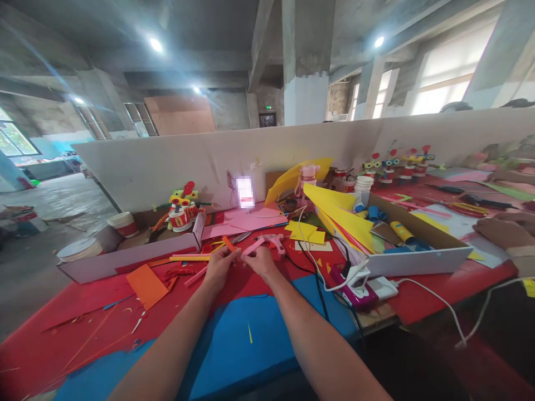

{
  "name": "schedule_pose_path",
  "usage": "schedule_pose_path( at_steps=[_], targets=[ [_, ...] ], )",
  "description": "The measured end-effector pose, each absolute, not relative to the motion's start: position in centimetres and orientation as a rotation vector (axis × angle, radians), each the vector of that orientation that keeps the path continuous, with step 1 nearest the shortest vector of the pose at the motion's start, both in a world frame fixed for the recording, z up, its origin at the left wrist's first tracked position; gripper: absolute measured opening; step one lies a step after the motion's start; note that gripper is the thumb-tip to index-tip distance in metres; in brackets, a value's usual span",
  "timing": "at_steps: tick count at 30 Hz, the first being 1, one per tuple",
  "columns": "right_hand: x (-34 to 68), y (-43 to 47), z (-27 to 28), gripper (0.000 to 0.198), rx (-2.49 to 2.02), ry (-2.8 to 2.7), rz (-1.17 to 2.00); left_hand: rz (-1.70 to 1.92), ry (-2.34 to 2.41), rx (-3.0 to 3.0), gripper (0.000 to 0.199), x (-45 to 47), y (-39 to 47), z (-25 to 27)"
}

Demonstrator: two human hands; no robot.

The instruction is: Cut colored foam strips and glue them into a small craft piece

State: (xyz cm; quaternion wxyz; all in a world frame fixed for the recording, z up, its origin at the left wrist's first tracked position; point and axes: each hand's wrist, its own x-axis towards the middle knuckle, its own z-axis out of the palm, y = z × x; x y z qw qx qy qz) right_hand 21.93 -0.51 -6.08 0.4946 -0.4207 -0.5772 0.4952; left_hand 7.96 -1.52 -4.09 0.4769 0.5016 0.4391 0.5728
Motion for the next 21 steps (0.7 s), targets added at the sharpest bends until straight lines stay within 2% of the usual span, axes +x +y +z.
schedule_pose_path(
  at_steps=[6, 13, 21],
  targets=[
    [21.9, -0.8, -6.0, 0.022, -1.061, -1.297, 1.3, 1.619, 1.058, 1.043, 0.045, 6.7, -0.8, -4.0],
    [21.7, -0.5, -5.9, 0.03, -0.885, -1.06, 1.246, 1.305, 1.0, 1.274, 0.042, 8.3, -1.6, -4.3],
    [21.5, -0.8, -5.9, 0.018, -0.92, -1.18, 1.202, 1.376, 1.079, 1.259, 0.031, 8.2, -1.8, -4.4]
  ],
)
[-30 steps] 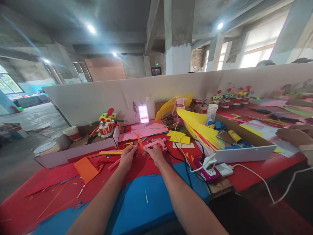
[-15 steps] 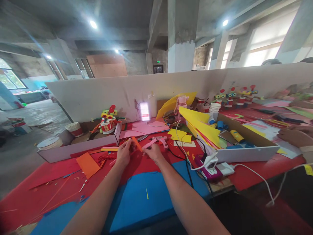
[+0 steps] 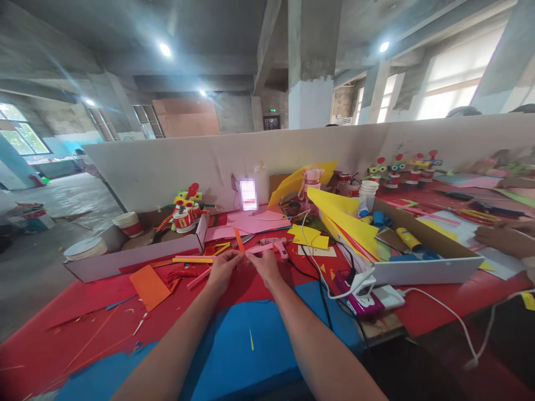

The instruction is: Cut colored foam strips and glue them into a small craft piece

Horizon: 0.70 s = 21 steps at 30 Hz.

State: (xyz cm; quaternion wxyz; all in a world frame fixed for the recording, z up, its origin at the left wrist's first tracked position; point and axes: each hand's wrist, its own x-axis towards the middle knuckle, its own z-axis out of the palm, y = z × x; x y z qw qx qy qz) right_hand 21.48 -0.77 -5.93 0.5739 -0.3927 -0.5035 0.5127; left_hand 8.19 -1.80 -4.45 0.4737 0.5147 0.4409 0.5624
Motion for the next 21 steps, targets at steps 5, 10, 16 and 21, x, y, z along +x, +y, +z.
schedule_pose_path(
  at_steps=[5, 10, 16, 21],
  targets=[
    [21.7, -0.3, -6.2, 0.016, -0.977, -1.281, 1.063, 1.388, 1.112, 1.262, 0.03, 8.5, -1.9, -4.3],
    [22.2, -0.2, -5.6, 0.016, -0.942, -1.12, 1.186, 1.413, 1.137, 1.193, 0.031, 9.3, -1.1, -3.9],
    [22.3, -0.5, -5.7, 0.025, -0.742, -0.851, 1.518, 1.394, 0.996, 1.1, 0.032, 9.8, -1.4, -4.4],
    [22.4, -0.3, -6.4, 0.034, -0.718, -0.829, 1.585, 1.385, 1.027, 1.131, 0.031, 9.8, -1.8, -4.7]
  ],
)
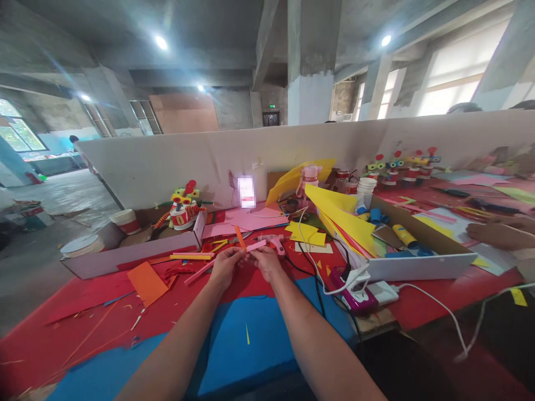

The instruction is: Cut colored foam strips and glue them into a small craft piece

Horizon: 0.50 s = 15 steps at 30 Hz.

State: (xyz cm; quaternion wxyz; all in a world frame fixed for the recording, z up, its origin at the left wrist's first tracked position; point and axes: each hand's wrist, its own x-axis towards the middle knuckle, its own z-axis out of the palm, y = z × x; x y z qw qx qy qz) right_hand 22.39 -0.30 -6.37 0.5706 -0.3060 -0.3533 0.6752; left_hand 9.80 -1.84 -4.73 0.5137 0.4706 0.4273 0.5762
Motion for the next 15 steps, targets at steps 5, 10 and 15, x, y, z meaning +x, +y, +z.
schedule_pose_path(
  at_steps=[5, 10, 15],
  targets=[
    [22.56, -0.22, -6.56, 0.038, -0.699, -0.856, 1.603, 1.402, 1.06, 1.165, 0.031, 9.92, -1.73, -4.74],
    [22.49, -0.32, -6.47, 0.038, -0.715, -0.9, 1.592, 1.426, 1.095, 1.17, 0.028, 9.89, -1.75, -4.92],
    [22.4, -0.43, -6.43, 0.039, -0.771, -0.92, 1.515, 1.445, 1.041, 1.196, 0.025, 9.83, -1.86, -5.17]
  ],
)
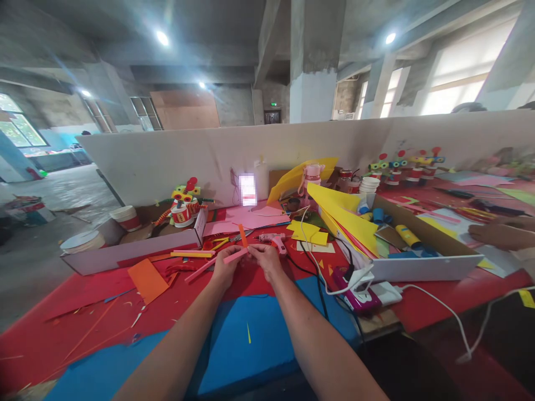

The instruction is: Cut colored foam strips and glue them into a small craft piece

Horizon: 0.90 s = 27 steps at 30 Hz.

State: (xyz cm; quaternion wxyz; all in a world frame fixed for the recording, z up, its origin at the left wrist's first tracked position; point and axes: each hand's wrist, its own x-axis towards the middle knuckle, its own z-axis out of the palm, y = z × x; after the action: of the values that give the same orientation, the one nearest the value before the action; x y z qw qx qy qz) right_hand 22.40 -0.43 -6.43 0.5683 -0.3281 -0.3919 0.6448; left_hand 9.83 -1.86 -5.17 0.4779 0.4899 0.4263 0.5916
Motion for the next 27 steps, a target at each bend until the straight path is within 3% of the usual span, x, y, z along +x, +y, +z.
schedule_pose_path(
  at_steps=[7, 16, 27],
  targets=[
    [22.07, 0.18, -6.94, 0.032, -0.912, -1.065, 1.282, 1.46, 1.017, 1.121, 0.019, 9.84, -1.63, -5.29],
    [22.03, 0.29, -6.66, 0.025, -0.896, -1.097, 1.077, 1.385, 0.961, 1.069, 0.028, 10.19, -1.94, -4.57],
    [21.94, -0.16, -6.23, 0.036, -0.86, -1.02, 1.342, 1.433, 1.068, 1.058, 0.029, 9.7, -1.84, -4.48]
  ],
)
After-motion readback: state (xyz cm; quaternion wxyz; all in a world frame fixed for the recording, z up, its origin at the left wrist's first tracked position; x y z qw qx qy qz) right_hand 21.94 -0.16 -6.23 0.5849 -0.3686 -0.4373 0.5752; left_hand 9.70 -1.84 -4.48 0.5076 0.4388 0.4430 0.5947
